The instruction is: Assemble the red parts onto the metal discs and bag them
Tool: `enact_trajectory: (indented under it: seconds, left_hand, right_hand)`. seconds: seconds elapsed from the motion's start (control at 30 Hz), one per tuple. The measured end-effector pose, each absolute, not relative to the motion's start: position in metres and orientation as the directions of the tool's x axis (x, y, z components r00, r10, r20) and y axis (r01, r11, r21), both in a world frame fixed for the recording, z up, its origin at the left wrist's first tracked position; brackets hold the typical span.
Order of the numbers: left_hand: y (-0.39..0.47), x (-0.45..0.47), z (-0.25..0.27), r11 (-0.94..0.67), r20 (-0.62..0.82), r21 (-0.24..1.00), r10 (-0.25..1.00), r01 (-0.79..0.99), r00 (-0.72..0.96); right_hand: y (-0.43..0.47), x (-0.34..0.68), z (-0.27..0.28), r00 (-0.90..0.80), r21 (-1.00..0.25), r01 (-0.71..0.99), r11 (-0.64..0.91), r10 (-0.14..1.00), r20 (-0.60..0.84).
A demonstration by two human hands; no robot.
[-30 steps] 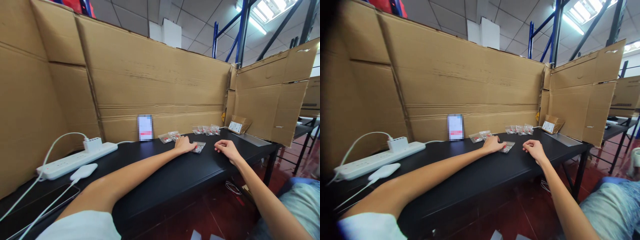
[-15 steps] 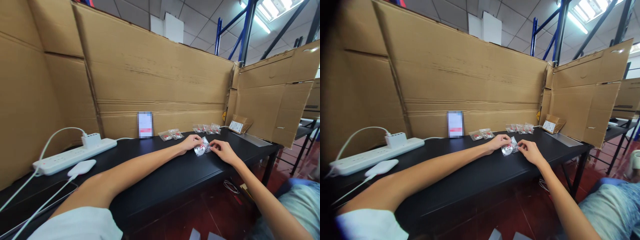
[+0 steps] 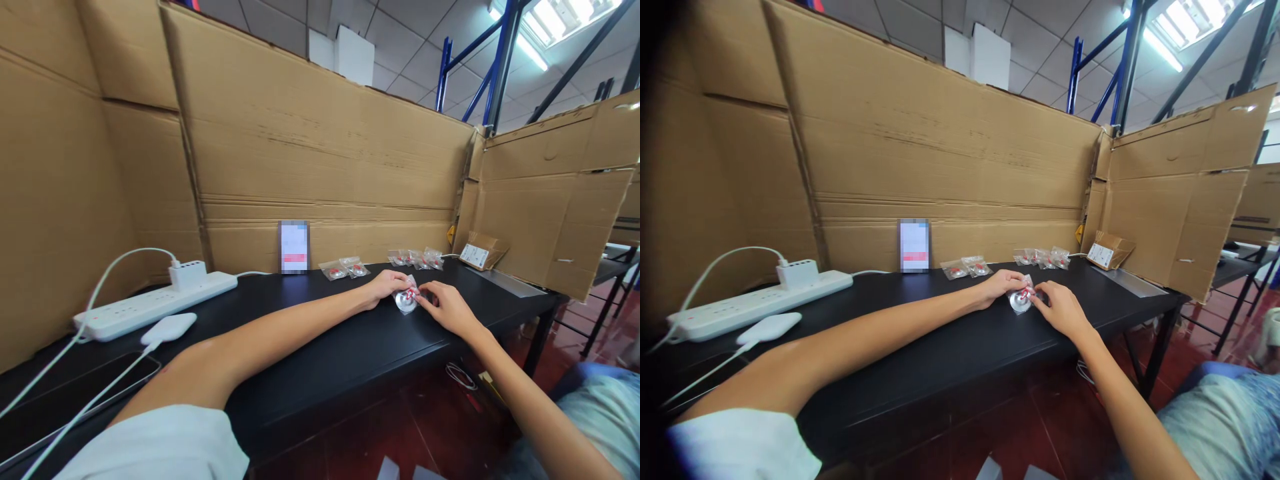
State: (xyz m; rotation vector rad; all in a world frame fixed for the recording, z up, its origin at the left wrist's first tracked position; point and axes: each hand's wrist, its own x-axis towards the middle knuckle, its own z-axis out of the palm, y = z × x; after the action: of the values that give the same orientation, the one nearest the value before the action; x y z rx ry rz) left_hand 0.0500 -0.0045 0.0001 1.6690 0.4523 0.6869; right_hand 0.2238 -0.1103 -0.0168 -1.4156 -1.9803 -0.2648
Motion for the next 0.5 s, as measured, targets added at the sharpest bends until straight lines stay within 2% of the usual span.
enact_trajectory:
  seconds: [0.17,0.4,0.5]
  left_hand:
    - [-0.0032,0.0494,-0.0008,-0.213,0.185,0.975,0.624,-0.063,0.759]
    - [-0.0026,0.0501,-0.0016,-0.279,0.214,0.96,0.657,-0.031,0.723]
    - [-0.0017,0.0518,-0.0034,-0.299,0.239,0.954,0.677,-0.036,0.696]
  right_hand:
    - [-0.1104,0.2259,-0.0157,-0.167,-0.221,0.901,0.373,0.768,0.618]
    - [-0.1083,0.2329,-0.0179,0.15,-0.357,0.92,0.16,0.698,0.701]
    - [-0.1092,0.2325,-0.0178,0.173,-0.36,0.92,0.152,0.667,0.725]
